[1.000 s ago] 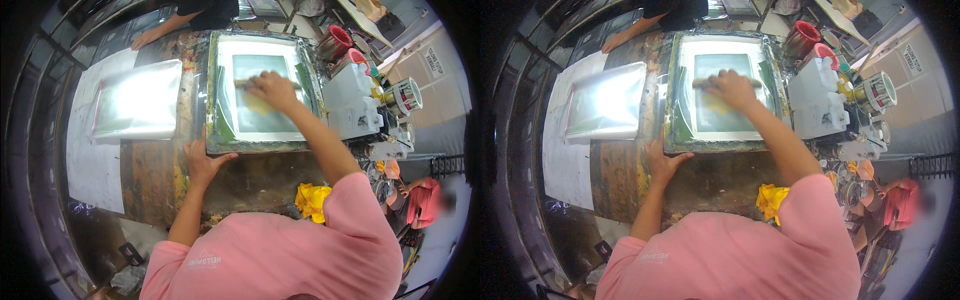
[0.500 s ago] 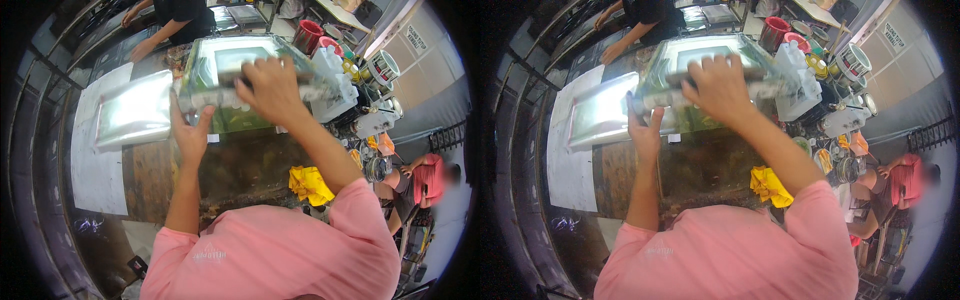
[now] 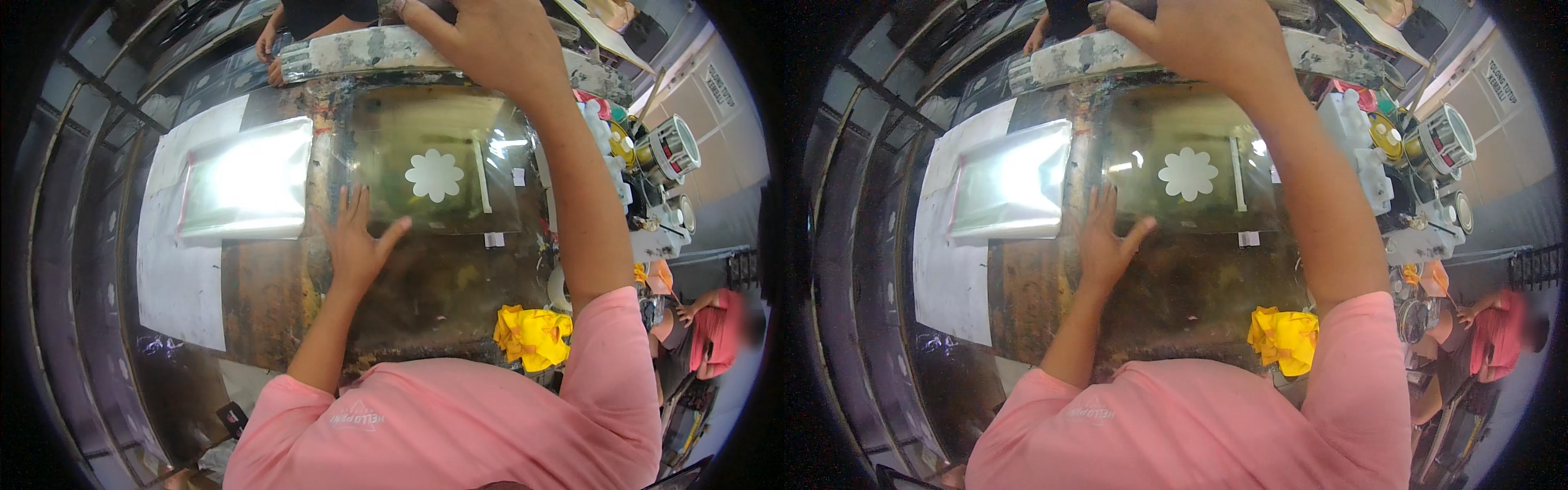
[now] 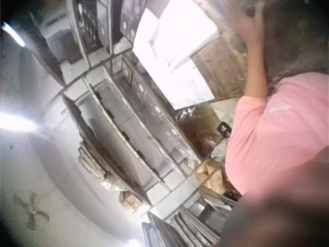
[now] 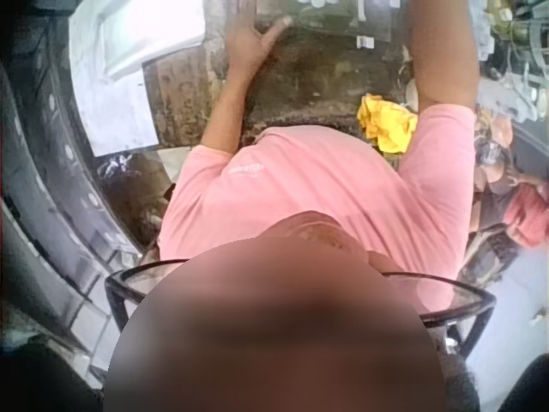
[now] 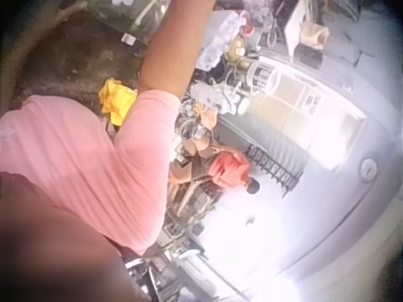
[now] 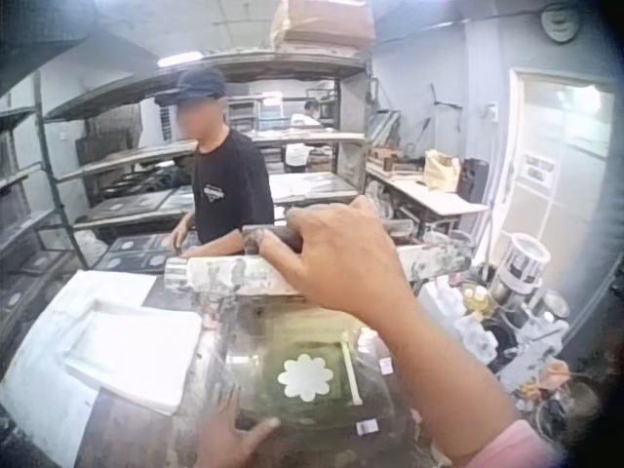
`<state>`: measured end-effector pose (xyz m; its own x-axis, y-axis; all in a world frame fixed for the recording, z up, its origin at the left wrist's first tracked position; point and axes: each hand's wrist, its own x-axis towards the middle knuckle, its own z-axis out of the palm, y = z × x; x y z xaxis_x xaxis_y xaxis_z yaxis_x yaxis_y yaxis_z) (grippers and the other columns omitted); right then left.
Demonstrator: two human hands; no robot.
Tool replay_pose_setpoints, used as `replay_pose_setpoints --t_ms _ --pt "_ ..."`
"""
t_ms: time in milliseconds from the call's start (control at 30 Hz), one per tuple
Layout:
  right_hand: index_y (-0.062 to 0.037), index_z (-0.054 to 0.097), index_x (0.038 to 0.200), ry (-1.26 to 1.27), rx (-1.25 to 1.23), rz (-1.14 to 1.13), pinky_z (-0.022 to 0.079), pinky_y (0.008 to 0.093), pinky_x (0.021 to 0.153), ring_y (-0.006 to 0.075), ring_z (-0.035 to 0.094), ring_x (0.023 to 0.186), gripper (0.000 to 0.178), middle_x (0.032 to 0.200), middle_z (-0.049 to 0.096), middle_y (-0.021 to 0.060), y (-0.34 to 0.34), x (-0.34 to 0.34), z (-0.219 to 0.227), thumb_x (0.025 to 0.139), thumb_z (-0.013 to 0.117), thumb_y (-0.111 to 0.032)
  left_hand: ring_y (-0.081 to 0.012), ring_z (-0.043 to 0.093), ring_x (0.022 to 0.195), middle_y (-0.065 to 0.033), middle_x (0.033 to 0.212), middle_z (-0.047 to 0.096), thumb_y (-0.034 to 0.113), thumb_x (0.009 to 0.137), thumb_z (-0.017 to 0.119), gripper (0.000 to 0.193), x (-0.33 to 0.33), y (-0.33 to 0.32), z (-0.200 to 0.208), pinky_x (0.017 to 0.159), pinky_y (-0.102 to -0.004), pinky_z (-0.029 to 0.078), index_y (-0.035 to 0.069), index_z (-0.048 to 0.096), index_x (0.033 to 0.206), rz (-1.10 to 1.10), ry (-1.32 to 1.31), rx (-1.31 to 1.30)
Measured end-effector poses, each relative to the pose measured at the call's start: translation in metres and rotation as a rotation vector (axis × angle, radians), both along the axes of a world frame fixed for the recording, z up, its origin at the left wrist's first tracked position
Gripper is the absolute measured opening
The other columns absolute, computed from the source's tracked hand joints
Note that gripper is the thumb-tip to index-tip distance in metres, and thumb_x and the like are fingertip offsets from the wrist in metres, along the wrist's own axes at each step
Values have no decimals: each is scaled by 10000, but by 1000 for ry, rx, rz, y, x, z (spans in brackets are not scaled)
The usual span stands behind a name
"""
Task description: The person repeatedly uses a squeegee to pull white ink across a screen-printing frame with a flower stencil, then lifts the frame to reveal the printed fabric below. The person repeats this cycle multiple times on the same area.
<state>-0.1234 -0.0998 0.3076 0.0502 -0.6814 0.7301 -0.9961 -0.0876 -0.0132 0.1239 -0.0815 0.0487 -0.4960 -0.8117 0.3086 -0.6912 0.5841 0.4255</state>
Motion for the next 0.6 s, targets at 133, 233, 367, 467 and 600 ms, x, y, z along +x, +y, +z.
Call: replay_pose_setpoints --t_ms 133,233,367,467,600 --pt "-35 745 778 -5 66 -39 466 523 822 373 715 799 512 778 733 184 -8 -2 11 988 605 -481 -428 469 1510 -272 1484 624 363 1015 707 617 -11 -43 28 1298 -640 92 -70 614 1445 15 288 -81" --pt "-38 736 768 -18 56 -37 465 526 836 375 707 784 501 777 730 187 -3 0 7 983 623 -476 -399 506 1486 -253 1474 637 263 1017 692 505 21 -73 32 1302 -615 156 25 634 1459 122 289 -89" --pt "-34 722 750 -81 77 -66 464 532 855 379 698 766 501 772 724 197 5 1 -2 976 650 -476 -344 546 1464 -193 1488 651 265 1009 683 518 97 -121 12 1305 -611 182 170 625 1515 286 207 -145" --pt "-56 753 907 18 -16 -35 457 490 838 381 684 799 492 823 730 169 1 3 -6 1003 624 -521 -379 434 1535 -222 1560 570 246 1016 665 535 158 -182 -1 1276 -665 194 179 591 1542 330 95 -82" --pt "-54 768 1014 24 46 -60 472 456 833 392 669 816 494 878 740 168 1 -1 -8 1019 608 -521 -434 325 1586 -262 1685 393 348 1032 651 664 197 -241 -9 1233 -754 182 212 443 1647 432 -37 11"
